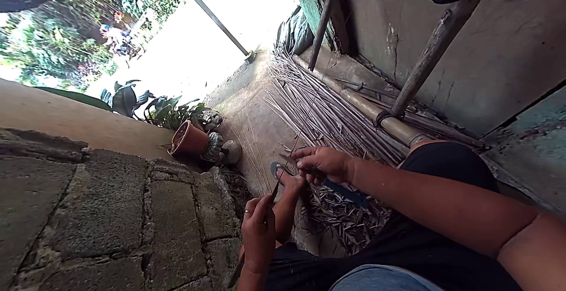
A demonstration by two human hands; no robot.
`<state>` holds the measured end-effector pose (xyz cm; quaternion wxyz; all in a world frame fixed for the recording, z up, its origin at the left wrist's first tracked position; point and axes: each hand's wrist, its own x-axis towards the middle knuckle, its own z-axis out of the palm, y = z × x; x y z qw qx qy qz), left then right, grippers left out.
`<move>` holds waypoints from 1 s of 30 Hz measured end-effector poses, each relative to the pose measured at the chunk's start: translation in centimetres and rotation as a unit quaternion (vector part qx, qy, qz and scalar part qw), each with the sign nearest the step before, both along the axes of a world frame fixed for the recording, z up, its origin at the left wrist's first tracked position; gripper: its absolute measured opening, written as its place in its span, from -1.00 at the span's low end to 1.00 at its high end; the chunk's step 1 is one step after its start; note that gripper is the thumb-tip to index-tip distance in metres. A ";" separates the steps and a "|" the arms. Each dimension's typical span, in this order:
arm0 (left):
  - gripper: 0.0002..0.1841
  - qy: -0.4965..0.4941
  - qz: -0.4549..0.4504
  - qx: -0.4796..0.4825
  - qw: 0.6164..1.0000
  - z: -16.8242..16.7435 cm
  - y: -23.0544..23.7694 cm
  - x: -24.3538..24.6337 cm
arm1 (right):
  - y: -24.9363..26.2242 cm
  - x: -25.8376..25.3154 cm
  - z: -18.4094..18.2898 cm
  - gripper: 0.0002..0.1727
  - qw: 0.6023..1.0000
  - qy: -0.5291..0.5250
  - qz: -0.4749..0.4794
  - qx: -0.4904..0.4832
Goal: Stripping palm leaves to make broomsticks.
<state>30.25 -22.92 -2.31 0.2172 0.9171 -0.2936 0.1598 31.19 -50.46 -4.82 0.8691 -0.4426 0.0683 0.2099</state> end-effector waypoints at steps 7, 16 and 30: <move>-0.75 -0.169 -0.019 0.068 0.983 -0.3 1.7 -0.5 | -2.4 1.4 0.4 -0.66 0.995 0.046 -0.086 0.023; -0.79 -0.137 -0.012 0.027 0.990 -0.4 4.0 -1.7 | -4.0 1.9 0.2 -0.62 0.995 -0.009 -0.092 0.049; -0.76 0.023 -0.012 -0.032 0.999 0.4 5.4 -3.3 | -6.6 2.0 1.8 -0.63 0.982 -0.034 -0.175 0.056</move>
